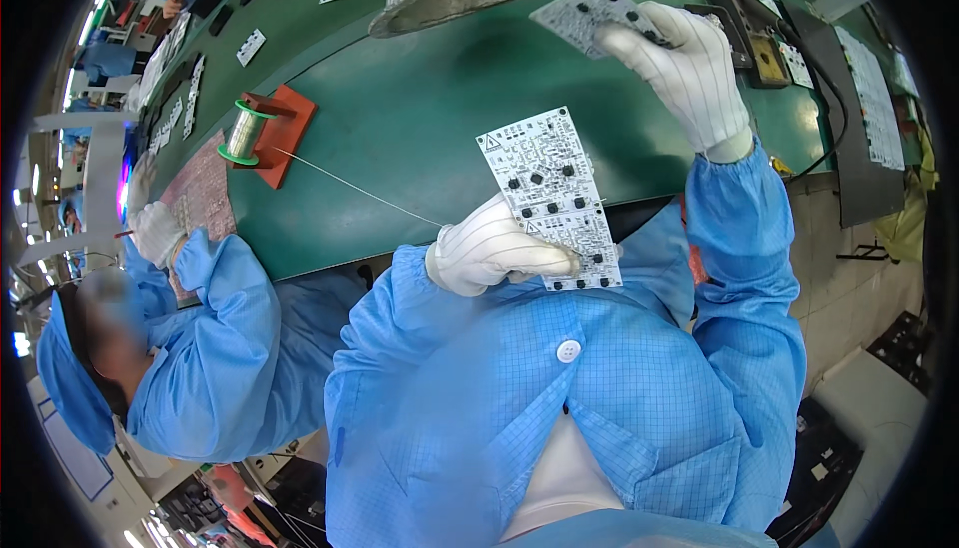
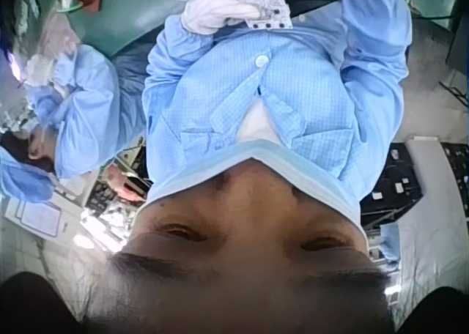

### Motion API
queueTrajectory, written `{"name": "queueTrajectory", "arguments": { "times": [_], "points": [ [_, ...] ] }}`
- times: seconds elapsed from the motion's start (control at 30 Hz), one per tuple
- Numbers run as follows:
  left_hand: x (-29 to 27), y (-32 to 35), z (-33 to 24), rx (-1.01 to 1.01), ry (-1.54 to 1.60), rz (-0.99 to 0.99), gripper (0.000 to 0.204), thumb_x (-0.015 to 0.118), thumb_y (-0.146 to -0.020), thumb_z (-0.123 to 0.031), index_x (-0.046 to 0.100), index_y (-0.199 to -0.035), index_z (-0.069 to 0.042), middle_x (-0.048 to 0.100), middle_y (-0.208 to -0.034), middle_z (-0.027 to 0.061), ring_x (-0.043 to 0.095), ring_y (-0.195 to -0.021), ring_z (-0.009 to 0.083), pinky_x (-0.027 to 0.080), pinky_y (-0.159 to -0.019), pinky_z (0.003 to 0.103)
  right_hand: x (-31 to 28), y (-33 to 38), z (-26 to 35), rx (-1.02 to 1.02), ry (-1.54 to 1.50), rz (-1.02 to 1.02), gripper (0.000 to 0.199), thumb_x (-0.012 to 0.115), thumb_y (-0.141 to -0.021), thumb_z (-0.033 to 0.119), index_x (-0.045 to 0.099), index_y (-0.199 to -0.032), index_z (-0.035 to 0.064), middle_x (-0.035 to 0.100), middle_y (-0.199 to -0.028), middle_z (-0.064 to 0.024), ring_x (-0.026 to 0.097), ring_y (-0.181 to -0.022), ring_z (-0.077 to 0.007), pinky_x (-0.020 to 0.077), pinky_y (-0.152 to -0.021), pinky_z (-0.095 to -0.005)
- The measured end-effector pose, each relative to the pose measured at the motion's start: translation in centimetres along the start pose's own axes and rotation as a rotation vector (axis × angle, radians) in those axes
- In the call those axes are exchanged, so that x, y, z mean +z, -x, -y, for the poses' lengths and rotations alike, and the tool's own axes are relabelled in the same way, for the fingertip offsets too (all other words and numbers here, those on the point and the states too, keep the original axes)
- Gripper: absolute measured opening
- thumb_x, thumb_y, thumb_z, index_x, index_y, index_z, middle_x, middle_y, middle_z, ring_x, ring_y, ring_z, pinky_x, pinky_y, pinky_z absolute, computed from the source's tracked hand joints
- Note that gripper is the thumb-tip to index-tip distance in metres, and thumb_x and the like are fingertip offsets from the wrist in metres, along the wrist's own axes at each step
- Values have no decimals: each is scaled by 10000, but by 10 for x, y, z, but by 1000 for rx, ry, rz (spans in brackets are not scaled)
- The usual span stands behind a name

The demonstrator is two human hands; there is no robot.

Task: Soldering components onto printed circuit boards at an assembly station.

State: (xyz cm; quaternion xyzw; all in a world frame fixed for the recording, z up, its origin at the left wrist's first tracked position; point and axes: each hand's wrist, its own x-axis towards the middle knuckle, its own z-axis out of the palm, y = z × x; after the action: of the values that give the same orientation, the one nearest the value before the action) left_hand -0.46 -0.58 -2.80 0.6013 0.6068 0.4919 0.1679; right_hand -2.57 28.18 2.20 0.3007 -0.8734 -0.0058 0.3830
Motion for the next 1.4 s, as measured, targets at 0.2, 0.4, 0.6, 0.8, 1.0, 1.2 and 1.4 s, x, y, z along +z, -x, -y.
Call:
{"name": "queueTrajectory", "arguments": {
  "times": [0.2, 0.4, 0.6, 0.8, 1.0, 1.2, 1.4],
  "points": [
    [1, 15, 16, 45, -8, -107, 290, 598, -818, -125, 705, -1077, -49, 648, -1188, 161, 573, -1133, 364, 404, -1004, 472, -14, -6, 39, 462, -480, -40, 303, 726, -746, 21, 732, -1039, 95, 634, -826, -46, 615, -716, -168, 487, -586, -283],
    [-11, 1, 6, -190, 192, -269, 193, 653, -762, -62, 696, -949, -40, 671, -999, 132, 628, -923, 303, 495, -797, 362, -38, 15, 48, 219, -685, 142, 268, 845, -634, 261, 745, -854, 144, 611, -729, -63, 585, -647, -208, 435, -546, -345],
    [-19, 7, -7, -404, 372, -239, 243, 691, -759, -39, 688, -1002, -28, 679, -980, 100, 611, -853, 221, 485, -776, 314, -34, -8, 28, 232, -705, 65, 203, 694, -755, 102, 715, -948, 44, 649, -791, -80, 602, -688, -176, 456, -615, -304],
    [-23, 3, -7, -640, 770, -312, 283, 720, -732, -29, 676, -1011, -19, 700, -961, 85, 641, -833, 222, 495, -822, 336, -4, -10, 53, 320, -613, 44, 255, 797, -716, 131, 737, -963, 134, 671, -878, -61, 632, -763, -210, 502, -676, -316],
    [-23, 24, 24, 14, -247, -377, 389, 757, -588, 21, 698, -965, -57, 712, -1024, 115, 645, -1035, 367, 478, -934, 440, -39, 27, 35, 289, -1021, 518, 284, 823, -673, 325, 753, -881, 145, 619, -709, -49, 610, -727, -195, 459, -634, -330],
    [-15, 15, 15, -382, 282, -423, 460, 721, -584, 60, 706, -1027, -64, 687, -1099, 146, 598, -1108, 383, 450, -971, 436, -30, -3, 55, 754, -787, 261, 300, 719, -740, 237, 713, -962, 35, 638, -816, -90, 605, -785, -238, 473, -722, -346],
    [-18, 22, 18, -68, -379, -335, 438, 653, -650, 2, 681, -1086, -39, 635, -1175, 179, 552, -1115, 396, 446, -953, 422, -40, 35, 38, 253, -735, 471, 168, 708, -693, 130, 677, -848, 73, 667, -931, -95, 623, -840, -316, 506, -749, -402]
  ]
}}
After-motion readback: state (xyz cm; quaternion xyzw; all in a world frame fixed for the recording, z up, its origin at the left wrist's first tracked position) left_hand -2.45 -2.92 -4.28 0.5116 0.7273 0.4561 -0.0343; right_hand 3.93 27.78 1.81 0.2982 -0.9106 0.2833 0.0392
